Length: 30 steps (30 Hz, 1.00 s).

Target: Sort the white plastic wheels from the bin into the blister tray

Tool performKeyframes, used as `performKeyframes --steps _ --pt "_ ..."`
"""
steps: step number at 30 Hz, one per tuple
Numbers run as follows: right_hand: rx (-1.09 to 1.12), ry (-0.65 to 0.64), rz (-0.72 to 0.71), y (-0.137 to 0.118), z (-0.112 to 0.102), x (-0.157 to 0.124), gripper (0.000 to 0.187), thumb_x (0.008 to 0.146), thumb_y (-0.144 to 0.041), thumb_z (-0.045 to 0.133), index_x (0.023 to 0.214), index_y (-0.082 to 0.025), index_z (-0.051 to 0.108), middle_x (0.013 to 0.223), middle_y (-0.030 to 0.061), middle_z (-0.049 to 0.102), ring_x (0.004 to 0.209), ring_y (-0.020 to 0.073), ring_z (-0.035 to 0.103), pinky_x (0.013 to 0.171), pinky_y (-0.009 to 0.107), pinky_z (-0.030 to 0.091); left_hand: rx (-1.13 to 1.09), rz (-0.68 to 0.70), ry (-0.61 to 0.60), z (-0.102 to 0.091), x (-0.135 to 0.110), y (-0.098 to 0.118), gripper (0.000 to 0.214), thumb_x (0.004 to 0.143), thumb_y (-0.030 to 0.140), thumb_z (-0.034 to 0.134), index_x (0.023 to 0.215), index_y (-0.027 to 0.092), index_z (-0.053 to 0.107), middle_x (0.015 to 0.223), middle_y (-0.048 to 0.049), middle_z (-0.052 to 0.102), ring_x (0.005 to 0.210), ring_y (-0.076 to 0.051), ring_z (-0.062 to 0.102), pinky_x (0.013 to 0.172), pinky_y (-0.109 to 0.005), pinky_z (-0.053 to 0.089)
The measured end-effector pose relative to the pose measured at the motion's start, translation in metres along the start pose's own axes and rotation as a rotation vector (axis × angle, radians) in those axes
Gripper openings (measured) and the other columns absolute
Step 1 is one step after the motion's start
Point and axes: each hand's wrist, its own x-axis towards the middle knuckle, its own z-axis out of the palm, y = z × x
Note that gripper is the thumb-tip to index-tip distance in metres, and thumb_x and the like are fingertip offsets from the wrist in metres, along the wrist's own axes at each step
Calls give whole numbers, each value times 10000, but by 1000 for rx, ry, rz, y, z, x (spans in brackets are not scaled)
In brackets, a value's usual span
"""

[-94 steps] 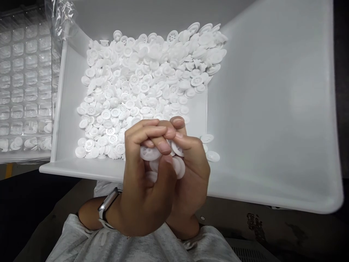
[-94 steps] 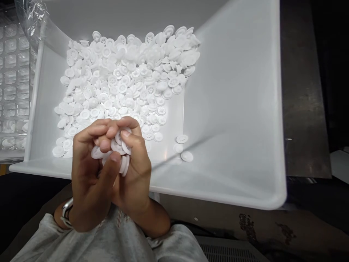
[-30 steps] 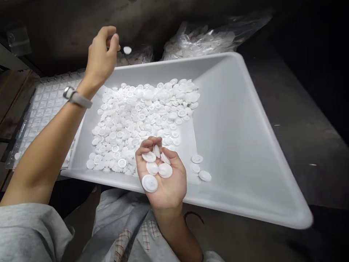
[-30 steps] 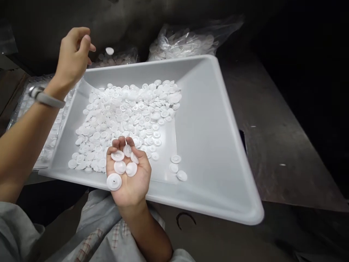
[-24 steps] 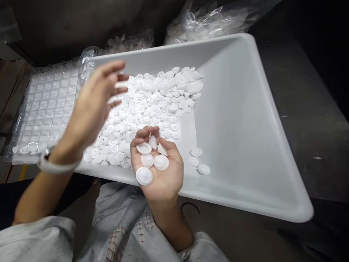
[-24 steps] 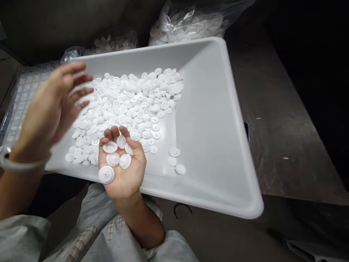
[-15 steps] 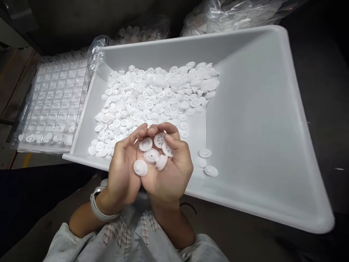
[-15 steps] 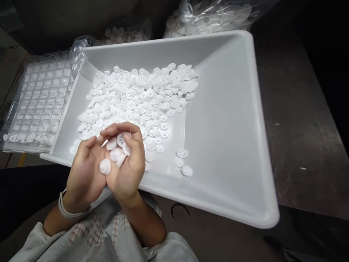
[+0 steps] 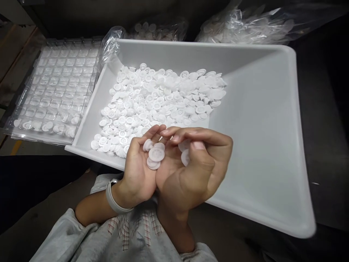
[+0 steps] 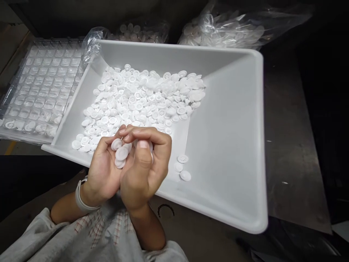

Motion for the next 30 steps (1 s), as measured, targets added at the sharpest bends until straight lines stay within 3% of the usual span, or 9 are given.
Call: performKeyframes --steps 6,10,13,16,20,23,27,30 --pt "-19 26 -31 -3 -9 7 204 853 -99 460 807 -215 622 706 -13 483 658 113 500 644 284 442 -61 -39 -17 0 2 9 255 880 237 443 951 174 680 999 -13 748 918 -134 727 833 -224 569" --pt "-208 -16 -74 -4 -18 0 183 885 -120 463 843 -219 612 707 -32 466 603 95 462 571 264 391 -80 -61 -45 -3 2 12 261 918 241 412 976 205 665 1000 7 752 946 -136 730 822 -224 569" --pt "-323 -68 -56 -5 -25 -7 134 903 -149 535 884 -215 650 733 -29 501 633 100 485 596 278 394 -84 -65 -102 -5 2 15 275 928 257 397 945 193 663 1043 -5 746 1032 -146 708 906 -247 546" --pt "-547 -190 -15 -10 -33 -9 125 912 -157 574 932 -229 675 789 -16 567 699 110 535 643 282 429 -68 -91 -156 -7 3 20 338 944 259 339 939 199 672 1103 -10 732 1069 -133 691 945 -256 520" --pt "-942 -468 -54 -19 -42 -1 193 904 -172 611 1059 -264 680 849 -5 631 780 124 592 661 257 478 -28 -140 -168 -9 3 25 356 953 278 339 1041 245 682 1203 36 697 1118 -130 661 970 -272 495" --pt "-1052 -612 -49 -22 -43 6 230 904 -195 620 1116 -260 681 822 -6 648 723 125 603 612 254 488 -3 -167 -181 -11 3 25 349 948 280 365 1089 251 683 1249 35 678 1145 -130 644 1038 -284 458" --pt "-1070 -538 -47 -23 -39 11 55 870 -231 672 923 -243 669 820 -31 699 713 113 635 638 231 501 9 -191 -203 -12 3 26 321 932 262 403 1103 241 675 1285 27 660 1207 -154 614 1097 -319 425" --pt "-1092 -443 -75 -22 -37 11 69 870 -256 676 833 -238 620 759 -45 681 670 103 622 612 220 484 7 -214 -200 -11 3 28 324 937 259 387 1097 235 668 1282 14 662 1235 -155 597 1098 -303 413"
